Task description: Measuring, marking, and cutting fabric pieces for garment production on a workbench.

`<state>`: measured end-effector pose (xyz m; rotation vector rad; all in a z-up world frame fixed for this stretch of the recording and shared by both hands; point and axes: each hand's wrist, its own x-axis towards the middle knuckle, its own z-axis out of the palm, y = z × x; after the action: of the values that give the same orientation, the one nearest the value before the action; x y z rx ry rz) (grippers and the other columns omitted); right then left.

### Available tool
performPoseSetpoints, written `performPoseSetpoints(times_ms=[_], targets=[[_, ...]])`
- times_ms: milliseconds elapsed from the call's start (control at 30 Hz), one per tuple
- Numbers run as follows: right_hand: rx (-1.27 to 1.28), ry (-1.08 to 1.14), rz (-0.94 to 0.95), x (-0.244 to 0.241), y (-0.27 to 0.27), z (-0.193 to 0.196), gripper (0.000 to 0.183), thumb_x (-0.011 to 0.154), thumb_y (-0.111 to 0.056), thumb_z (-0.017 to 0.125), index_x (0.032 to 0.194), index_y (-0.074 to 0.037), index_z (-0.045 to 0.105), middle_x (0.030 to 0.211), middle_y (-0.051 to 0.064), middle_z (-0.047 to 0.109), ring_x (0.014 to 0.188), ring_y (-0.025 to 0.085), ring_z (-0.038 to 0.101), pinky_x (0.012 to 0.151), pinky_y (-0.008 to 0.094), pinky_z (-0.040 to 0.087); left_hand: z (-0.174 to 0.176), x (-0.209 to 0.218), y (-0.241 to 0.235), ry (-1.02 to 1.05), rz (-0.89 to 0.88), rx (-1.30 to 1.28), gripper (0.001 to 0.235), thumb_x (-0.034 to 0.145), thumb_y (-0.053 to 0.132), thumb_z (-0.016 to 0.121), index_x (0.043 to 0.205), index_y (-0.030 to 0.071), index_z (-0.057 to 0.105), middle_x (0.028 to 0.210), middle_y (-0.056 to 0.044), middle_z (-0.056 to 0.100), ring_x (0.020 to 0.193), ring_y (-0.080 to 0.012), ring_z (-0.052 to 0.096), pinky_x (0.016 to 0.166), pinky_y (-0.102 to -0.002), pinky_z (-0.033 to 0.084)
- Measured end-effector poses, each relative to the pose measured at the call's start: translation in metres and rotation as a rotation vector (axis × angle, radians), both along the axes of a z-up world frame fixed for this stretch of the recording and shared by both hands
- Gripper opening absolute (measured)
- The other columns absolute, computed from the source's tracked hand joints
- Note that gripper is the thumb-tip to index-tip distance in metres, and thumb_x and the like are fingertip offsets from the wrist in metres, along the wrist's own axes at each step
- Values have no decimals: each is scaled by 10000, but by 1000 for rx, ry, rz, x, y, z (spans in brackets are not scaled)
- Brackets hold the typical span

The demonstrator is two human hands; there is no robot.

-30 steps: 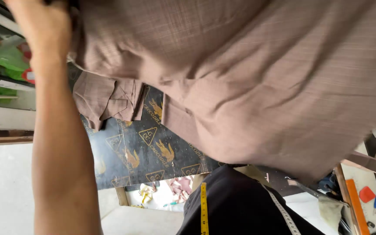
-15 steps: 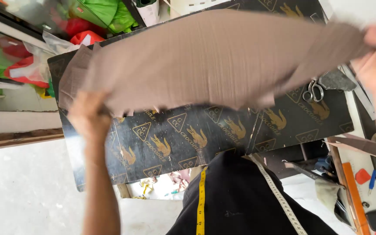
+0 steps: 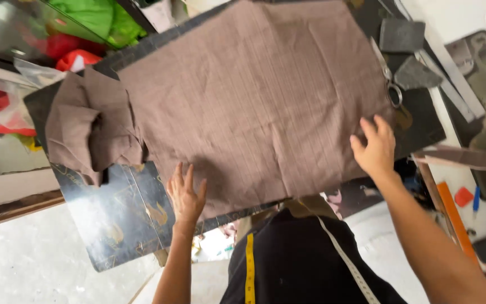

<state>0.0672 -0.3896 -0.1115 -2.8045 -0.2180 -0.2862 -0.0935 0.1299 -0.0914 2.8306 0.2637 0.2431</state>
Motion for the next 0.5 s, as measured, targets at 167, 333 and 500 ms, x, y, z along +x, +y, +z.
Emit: performPoseSetpoints(times_ms=[167,333,500], targets=[[-131,163,-26,5,-25,-34,475,935,-433,706,1364,-230,699,1518,116,547,1401,381,527,1129,572,416,-23,-4,-8,169,54,27,664,961,450,621,1535,157,458,1691,-183,274,1559,-323,251,1202,-583,204],[-34,6,138,88,-16,1,354,929,-285,758,1272,-198,753,1385,96,655,1241,336,653,1065,437,516,-19,39,-1,28,83,65,540,957,430,643,1434,195,551,1668,-138,355,1503,-256,377,1217,-517,198],[28,-59,270,252,37,24,510,918,-208,832,1357,20,707,1258,238,640,1097,452,659,925,522,538,-10,156,14,-112,92,81,525,998,323,682,1462,112,561,1656,-184,364,1511,-330,371,1216,-571,210]])
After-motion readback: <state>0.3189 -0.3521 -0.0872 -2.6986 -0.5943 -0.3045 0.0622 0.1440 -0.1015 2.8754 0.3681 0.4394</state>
